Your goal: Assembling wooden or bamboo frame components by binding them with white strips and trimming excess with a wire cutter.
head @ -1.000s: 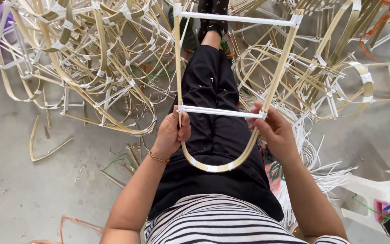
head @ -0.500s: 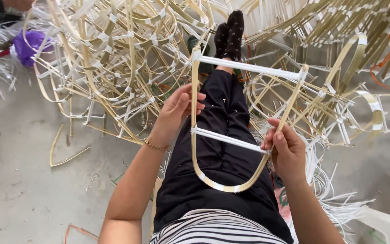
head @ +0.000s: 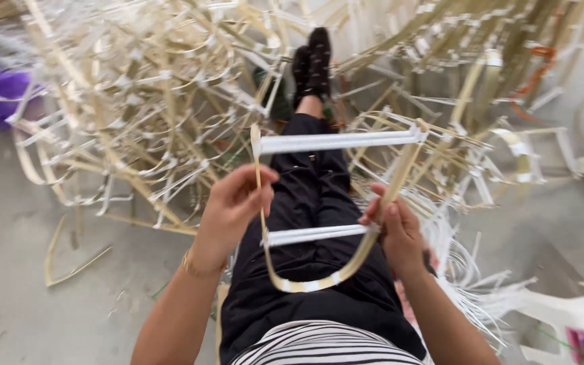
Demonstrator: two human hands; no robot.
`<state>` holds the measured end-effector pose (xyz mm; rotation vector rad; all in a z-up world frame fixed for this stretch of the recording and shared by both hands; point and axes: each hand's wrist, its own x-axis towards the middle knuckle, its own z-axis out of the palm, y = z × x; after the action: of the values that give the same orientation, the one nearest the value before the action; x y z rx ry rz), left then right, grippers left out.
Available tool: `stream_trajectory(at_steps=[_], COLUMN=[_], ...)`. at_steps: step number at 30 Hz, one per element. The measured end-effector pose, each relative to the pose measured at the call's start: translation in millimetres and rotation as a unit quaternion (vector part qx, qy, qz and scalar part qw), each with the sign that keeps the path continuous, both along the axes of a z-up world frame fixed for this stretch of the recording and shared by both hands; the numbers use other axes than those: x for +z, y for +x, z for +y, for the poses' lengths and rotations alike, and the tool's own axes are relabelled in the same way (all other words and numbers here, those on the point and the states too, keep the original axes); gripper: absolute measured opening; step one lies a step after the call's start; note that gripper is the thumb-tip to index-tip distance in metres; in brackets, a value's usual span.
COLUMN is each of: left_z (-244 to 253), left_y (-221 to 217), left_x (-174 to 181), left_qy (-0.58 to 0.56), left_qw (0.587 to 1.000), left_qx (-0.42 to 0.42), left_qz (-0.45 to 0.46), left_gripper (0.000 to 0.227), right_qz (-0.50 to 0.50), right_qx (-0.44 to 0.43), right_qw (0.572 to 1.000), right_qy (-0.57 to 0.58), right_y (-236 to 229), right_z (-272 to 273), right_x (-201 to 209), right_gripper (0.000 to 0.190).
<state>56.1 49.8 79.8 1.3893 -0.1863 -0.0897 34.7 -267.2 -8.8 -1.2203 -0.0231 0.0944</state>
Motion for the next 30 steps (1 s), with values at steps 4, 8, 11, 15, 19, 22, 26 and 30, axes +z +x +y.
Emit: stream_trajectory(at_steps=[4,8,11,15,19,22,26,30], left_z=[-27,-32,-33,-26,-1,10,2,3], left_y=[-41,-54,-53,-37,-20,-48,-72,-71], left_x=[19,26,24,13,-70,-142,-155,-159], left_qy=[0.007,0.068,0.080,0.095,0.031,-0.031,-0.012,-0.078], left_qw=[1.000,0.997,0.996,0.994,0.996,0.968,0.945,0.941], left_qx=[0.002,0.021,0.030,0.040,-0.054,-0.104,-0.113,-0.110], left_qz=[0.001,0.005,-0.010,-0.044,0.061,0.228,0.308,0.311], left_gripper=[0.023,0.023,0.024,0.040,0.051,0.037,0.043,0.046], right_qz=[-0.007,-0.050,-0.061,-0.020,0.046,0.100,0.079,0.009], right_qx=[0.003,0.031,0.039,0.026,0.063,0.071,0.055,0.088], right_qw=[1.000,0.998,0.997,0.999,0.994,0.987,0.985,0.983], right_qy=[0.014,0.003,0.012,-0.002,-0.072,-0.105,-0.141,-0.163], right_y=[-1,-4,-3,-8,-8,-9,-9,-27], right_z=[-7,-11,-12,-15,-14,-15,-16,-8], right_x=[-7,-11,-14,-27,-18,-28,-25,15], right_gripper=[0.055,0.057,0.057,0.058,0.058,0.056,0.055,0.064])
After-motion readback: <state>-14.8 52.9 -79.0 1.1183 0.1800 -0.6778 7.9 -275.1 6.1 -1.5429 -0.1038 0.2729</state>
